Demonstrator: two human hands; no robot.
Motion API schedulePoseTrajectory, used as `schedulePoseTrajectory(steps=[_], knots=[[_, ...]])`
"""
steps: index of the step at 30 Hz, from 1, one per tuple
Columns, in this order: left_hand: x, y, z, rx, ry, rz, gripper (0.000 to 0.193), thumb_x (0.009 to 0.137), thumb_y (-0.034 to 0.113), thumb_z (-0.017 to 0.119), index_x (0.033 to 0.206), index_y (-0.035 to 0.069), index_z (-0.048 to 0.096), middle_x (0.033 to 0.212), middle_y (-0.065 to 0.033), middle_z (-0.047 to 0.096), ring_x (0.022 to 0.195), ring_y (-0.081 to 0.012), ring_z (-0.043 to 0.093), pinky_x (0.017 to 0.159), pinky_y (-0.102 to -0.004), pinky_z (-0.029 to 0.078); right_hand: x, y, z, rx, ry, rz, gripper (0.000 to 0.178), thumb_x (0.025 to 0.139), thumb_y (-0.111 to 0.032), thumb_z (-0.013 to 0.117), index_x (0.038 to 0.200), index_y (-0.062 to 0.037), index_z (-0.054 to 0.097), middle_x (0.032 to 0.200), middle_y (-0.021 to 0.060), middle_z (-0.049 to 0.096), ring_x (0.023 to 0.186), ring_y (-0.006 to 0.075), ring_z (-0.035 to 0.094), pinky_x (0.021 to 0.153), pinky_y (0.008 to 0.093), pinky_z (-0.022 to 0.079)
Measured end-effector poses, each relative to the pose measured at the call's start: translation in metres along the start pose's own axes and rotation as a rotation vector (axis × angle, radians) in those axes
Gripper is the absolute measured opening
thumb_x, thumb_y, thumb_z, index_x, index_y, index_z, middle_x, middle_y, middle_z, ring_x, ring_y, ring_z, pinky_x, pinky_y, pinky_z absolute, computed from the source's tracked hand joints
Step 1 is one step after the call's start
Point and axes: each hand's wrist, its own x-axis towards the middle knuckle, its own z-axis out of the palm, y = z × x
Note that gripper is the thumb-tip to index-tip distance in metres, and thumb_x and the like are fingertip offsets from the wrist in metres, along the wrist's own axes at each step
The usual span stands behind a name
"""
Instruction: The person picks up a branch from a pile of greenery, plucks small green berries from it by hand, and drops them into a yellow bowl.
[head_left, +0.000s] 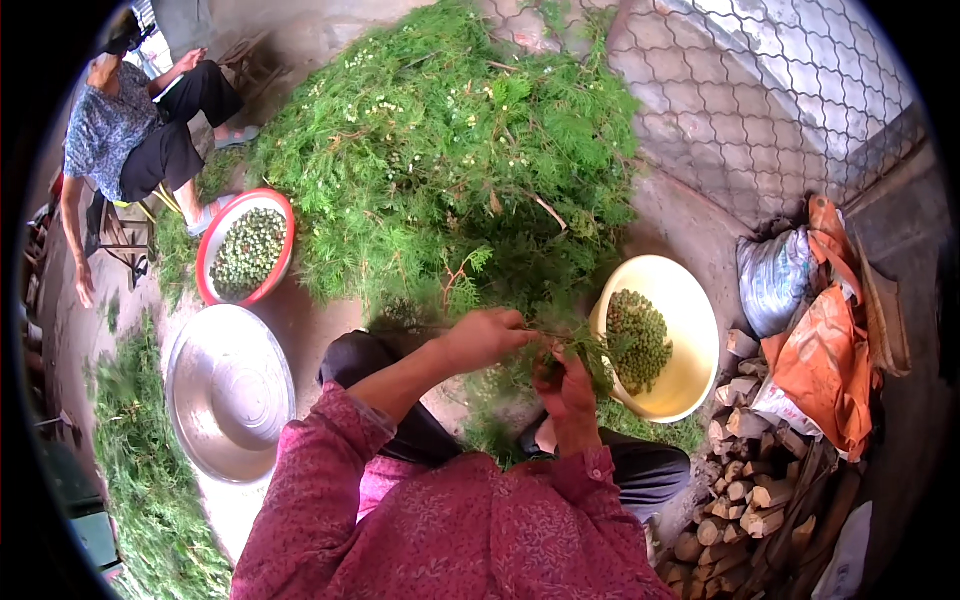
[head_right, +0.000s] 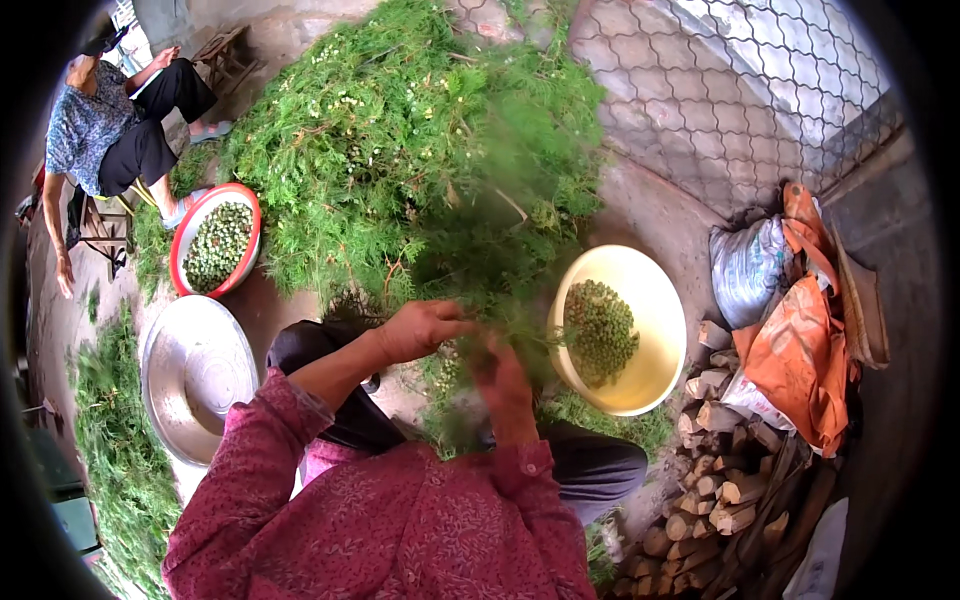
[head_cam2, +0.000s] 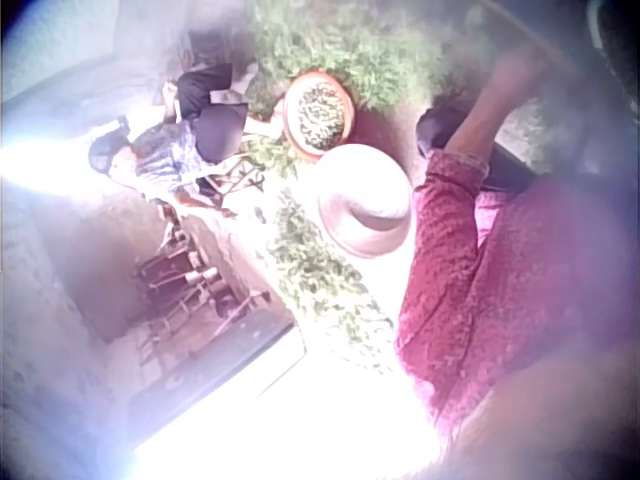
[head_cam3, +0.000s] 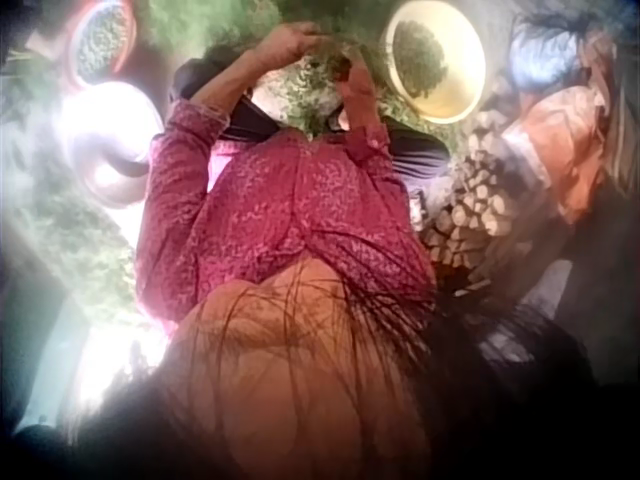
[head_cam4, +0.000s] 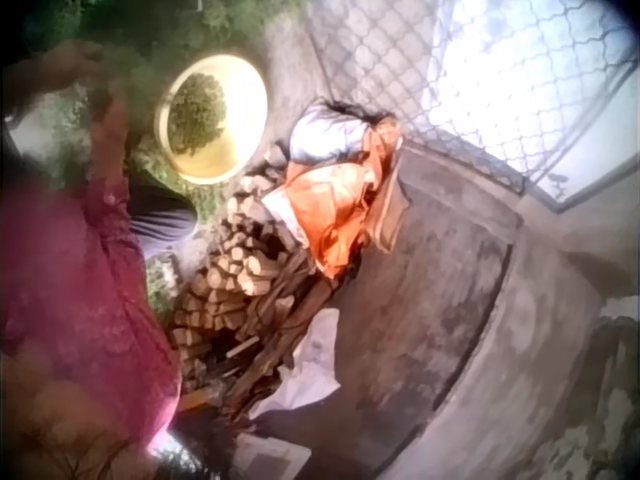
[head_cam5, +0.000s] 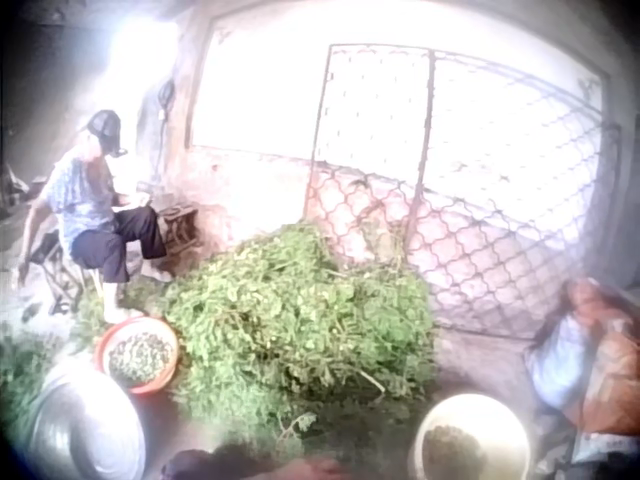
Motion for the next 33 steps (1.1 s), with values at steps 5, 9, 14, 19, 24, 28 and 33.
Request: schedulePoseTrajectory(steps=[5, 9, 14, 19, 24, 28, 33], knots=[[0.011, -0.009, -0.02, 0.037, 0.11, -0.155, 0.038, 0.065, 0.006, 0.055, 0.102, 0.016, 0.055, 0.073, -0.0058, 0.05, 0.065, -0.0236, 0.054, 0.053, -0.0327, 0.046, -0.027, -0.004, -0.002, -0.008, -0.08, -0.062, 0.01, 0.078, -0.017, 0.051, 0.085, -0.0101, 0.051, 0.069, 0.001, 0.051, 0.051, 0.0093, 0.041, 0.043, 0.0217, 0.031], [0.009, -0.011, -0.038, -0.229, 0.343, -0.314, 0.045, 0.06, -0.007, 0.055, 0.099, 0.016, 0.057, 0.074, -0.0073, 0.052, 0.065, -0.0243, 0.055, 0.055, -0.03, 0.045, -0.054, -0.04, 0.009, 0.053, 0.006, -0.161, 0.013, 0.081, -0.022, 0.05, 0.079, -0.0084, 0.049, 0.065, 0.0017, 0.049, 0.048, 0.0079, 0.039, 0.038, 0.0195, 0.029], [0.014, -0.015, -0.047, -0.345, 0.373, -0.357, 0.034, 0.069, -0.009, 0.054, 0.095, 0.012, 0.06, 0.079, -0.0087, 0.057, 0.071, -0.02, 0.057, 0.063, -0.0254, 0.045, -0.071, -0.13, 0.0, -0.421, 0.426, -1.138, 0.01, 0.083, -0.013, 0.048, 0.087, -0.0039, 0.052, 0.069, 0.0031, 0.055, 0.059, 0.0055, 0.051, 0.046, 0.0154, 0.04], [0.017, -0.043, -0.067, -1.036, 0.946, -0.385, 0.026, 0.079, -0.011, 0.042, 0.094, 0.004, 0.057, 0.094, -0.0075, 0.06, 0.084, -0.0153, 0.057, 0.077, -0.0276, 0.046, -0.017, -0.168, -0.095, -1.741, 1.143, -1.0, 0.032, 0.085, -0.025, 0.044, 0.11, -0.0054, 0.049, 0.104, 0.0195, 0.049, 0.094, 0.0245, 0.05, 0.076, 0.0358, 0.043], [0.01, -0.051, -0.085, -1.076, 1.071, -0.427, 0.021, 0.08, -0.005, 0.044, 0.093, 0.006, 0.057, 0.085, -0.0074, 0.06, 0.077, -0.0153, 0.057, 0.068, -0.0256, 0.046, 0.001, -0.113, -0.099, -1.562, 0.887, -0.417, 0.026, 0.082, -0.032, 0.046, 0.083, -0.0097, 0.061, 0.073, 0.0118, 0.061, 0.065, 0.0245, 0.06, 0.058, 0.0343, 0.047], [0.017, -0.036, -0.096, -1.331, 1.067, -0.449, 0.014, 0.08, 0.008, 0.054, 0.093, 0.006, 0.054, 0.078, -0.0061, 0.059, 0.069, -0.014, 0.055, 0.051, -0.0228, 0.043, 0.033, -0.047, -0.067, -1.573, 0.282, -0.675, 0.022, 0.077, -0.027, 0.052, 0.084, -0.0074, 0.059, 0.069, 0.0136, 0.057, 0.06, 0.0278, 0.055, 0.061, 0.0363, 0.046], [0.028, -0.021, -0.076, -1.558, 0.946, -0.494, 0.017, 0.08, 0.01, 0.055, 0.097, 0.007, 0.05, 0.075, -0.0098, 0.057, 0.064, -0.0143, 0.052, 0.045, -0.0235, 0.04, 0.033, 0.014, 0.057, -1.487, -0.186, -1.028, 0.035, 0.07, -0.021, 0.062, 0.1, -0.0034, 0.054, 0.08, 0.0129, 0.058, 0.07, 0.0273, 0.056, 0.066, 0.0347, 0.045]])
